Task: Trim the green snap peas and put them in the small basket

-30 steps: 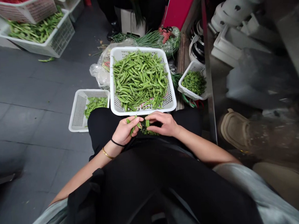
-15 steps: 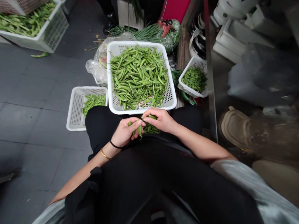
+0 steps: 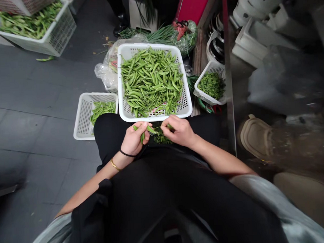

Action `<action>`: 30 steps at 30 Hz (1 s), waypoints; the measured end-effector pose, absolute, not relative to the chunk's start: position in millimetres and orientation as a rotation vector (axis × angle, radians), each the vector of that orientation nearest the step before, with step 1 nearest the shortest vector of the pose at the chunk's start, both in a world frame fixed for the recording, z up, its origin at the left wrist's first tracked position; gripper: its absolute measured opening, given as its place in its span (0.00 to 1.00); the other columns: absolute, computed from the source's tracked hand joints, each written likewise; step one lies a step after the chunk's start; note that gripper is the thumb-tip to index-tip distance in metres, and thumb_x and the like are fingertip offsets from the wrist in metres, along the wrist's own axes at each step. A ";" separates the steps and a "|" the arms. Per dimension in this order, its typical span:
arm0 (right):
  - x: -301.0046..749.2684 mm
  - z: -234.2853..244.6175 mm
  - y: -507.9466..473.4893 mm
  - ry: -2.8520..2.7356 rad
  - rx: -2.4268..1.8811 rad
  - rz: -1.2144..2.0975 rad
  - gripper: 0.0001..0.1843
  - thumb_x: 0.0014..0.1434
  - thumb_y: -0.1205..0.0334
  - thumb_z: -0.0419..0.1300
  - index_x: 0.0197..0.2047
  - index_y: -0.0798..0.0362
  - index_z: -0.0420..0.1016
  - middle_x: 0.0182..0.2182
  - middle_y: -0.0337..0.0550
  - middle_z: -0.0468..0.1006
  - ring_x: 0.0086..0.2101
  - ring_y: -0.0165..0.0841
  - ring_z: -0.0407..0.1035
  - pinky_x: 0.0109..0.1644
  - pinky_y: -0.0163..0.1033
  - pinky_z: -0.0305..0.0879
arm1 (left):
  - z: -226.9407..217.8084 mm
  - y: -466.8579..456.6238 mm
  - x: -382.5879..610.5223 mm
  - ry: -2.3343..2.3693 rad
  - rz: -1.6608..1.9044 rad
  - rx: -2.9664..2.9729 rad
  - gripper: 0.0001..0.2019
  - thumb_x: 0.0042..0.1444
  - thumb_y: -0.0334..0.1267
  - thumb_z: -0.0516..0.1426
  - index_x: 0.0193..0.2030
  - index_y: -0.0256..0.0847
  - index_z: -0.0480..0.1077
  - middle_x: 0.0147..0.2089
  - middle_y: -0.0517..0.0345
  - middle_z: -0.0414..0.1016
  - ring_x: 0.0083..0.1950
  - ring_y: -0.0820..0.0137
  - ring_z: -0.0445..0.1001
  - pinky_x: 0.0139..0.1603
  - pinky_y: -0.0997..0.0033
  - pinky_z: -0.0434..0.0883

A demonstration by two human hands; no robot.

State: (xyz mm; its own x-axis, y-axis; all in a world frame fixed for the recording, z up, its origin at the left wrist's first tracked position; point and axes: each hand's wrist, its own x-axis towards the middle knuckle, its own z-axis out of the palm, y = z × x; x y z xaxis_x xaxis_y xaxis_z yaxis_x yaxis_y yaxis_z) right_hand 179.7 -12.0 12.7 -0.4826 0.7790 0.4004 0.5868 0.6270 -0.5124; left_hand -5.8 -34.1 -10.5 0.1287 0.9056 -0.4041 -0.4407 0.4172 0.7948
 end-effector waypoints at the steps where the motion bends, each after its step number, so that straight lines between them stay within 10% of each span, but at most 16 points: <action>1: 187.9 17.0 -10.9 -2.219 -1.074 0.450 0.09 0.59 0.66 0.53 0.28 0.54 0.68 0.24 0.39 0.70 0.26 0.27 0.63 0.32 0.32 0.59 | -12.2 -33.9 -8.4 1.040 1.114 0.574 0.13 0.49 0.43 0.63 0.32 0.33 0.72 0.17 0.62 0.67 0.14 0.80 0.58 0.12 0.80 0.54; 9: 194.8 20.5 -6.3 -2.390 -1.046 0.746 0.12 0.60 0.55 0.58 0.41 0.55 0.73 0.31 0.43 0.76 0.30 0.29 0.67 0.35 0.33 0.62 | -10.2 -41.4 -17.8 1.203 1.136 1.059 0.12 0.56 0.43 0.59 0.37 0.34 0.73 0.17 0.63 0.66 0.15 0.80 0.59 0.16 0.80 0.56; 21: 167.0 6.1 -3.4 -2.285 -0.931 0.824 0.13 0.63 0.61 0.54 0.29 0.56 0.74 0.27 0.41 0.77 0.28 0.27 0.68 0.35 0.31 0.61 | -6.3 -44.2 -13.3 1.088 0.765 1.213 0.10 0.50 0.41 0.63 0.28 0.35 0.70 0.22 0.60 0.73 0.17 0.80 0.64 0.16 0.81 0.60; 30: 208.8 13.0 -4.1 -2.632 -1.197 1.026 0.14 0.63 0.54 0.52 0.37 0.53 0.75 0.30 0.42 0.77 0.30 0.30 0.70 0.35 0.33 0.59 | -20.3 -23.0 -32.1 1.104 1.237 0.594 0.10 0.48 0.38 0.61 0.24 0.36 0.65 0.24 0.55 0.75 0.19 0.73 0.70 0.14 0.78 0.61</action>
